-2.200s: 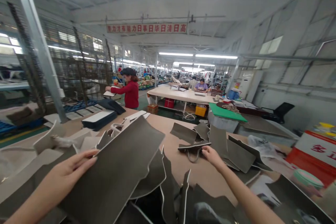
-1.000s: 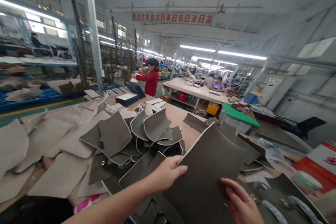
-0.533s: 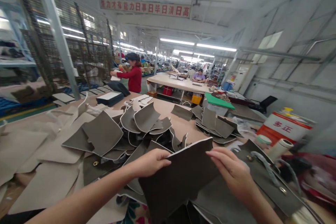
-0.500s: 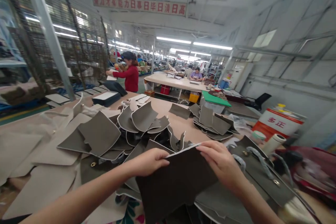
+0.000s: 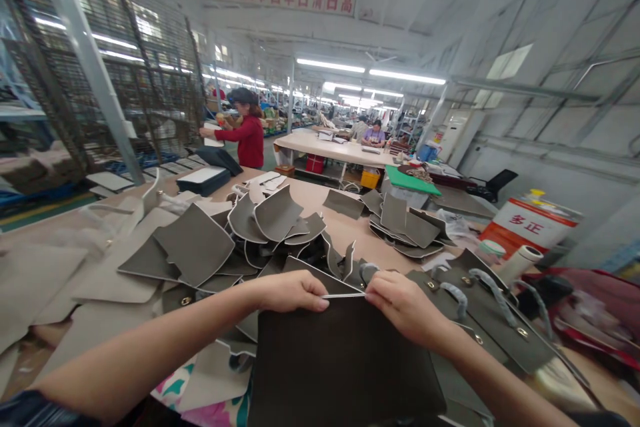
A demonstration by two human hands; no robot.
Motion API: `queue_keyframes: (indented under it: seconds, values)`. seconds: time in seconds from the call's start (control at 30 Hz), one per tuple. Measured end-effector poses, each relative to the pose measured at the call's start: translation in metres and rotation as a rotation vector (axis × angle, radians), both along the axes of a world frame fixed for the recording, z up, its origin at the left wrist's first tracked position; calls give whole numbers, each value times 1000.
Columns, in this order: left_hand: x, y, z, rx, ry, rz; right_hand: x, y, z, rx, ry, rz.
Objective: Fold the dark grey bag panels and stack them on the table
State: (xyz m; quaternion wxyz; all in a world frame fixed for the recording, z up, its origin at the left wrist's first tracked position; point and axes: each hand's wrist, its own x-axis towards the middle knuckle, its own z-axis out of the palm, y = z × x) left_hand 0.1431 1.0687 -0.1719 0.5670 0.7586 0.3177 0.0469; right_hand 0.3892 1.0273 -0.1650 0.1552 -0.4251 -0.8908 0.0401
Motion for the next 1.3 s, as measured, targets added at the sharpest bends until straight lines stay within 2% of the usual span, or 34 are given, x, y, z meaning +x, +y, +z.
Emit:
queue_keyframes:
  seconds: [0.1,0.17,0.23,0.4,0.53,0.6,0.67,0.77,0.87,1.03,1.2,1.3]
  values:
    - [0,5,-2,-137,-10,-17,2,3,-3,-238,88,0]
    - [1,8,-4,-178,-2,-19,2,2,-4,-316,88,13]
    - [5,10,-5,-166,0,-18,0,0,-4,-333,50,10]
    - [14,16,-6,-131,4,-55,-5,-2,-7,-258,-57,-46]
    - [3,27,-2,-63,19,-153,0,3,-18,-346,36,-123]
    - [-6,32,-1,-58,7,-66,6,6,-26,-406,138,-191]
    - [-11,36,-3,-46,-64,136,11,7,-35,-465,257,-248]
    - [-7,41,-12,9,-204,414,14,4,-45,-598,422,-234]
    - [5,45,-18,81,-259,504,11,-3,-50,-681,506,-191]
    - [33,47,-13,189,-245,465,-7,-7,-53,-522,436,-179]
    - [62,37,0,401,-202,277,-26,4,-46,-241,365,-311]
    - [62,41,10,526,-222,287,-17,4,-51,-140,300,-353]
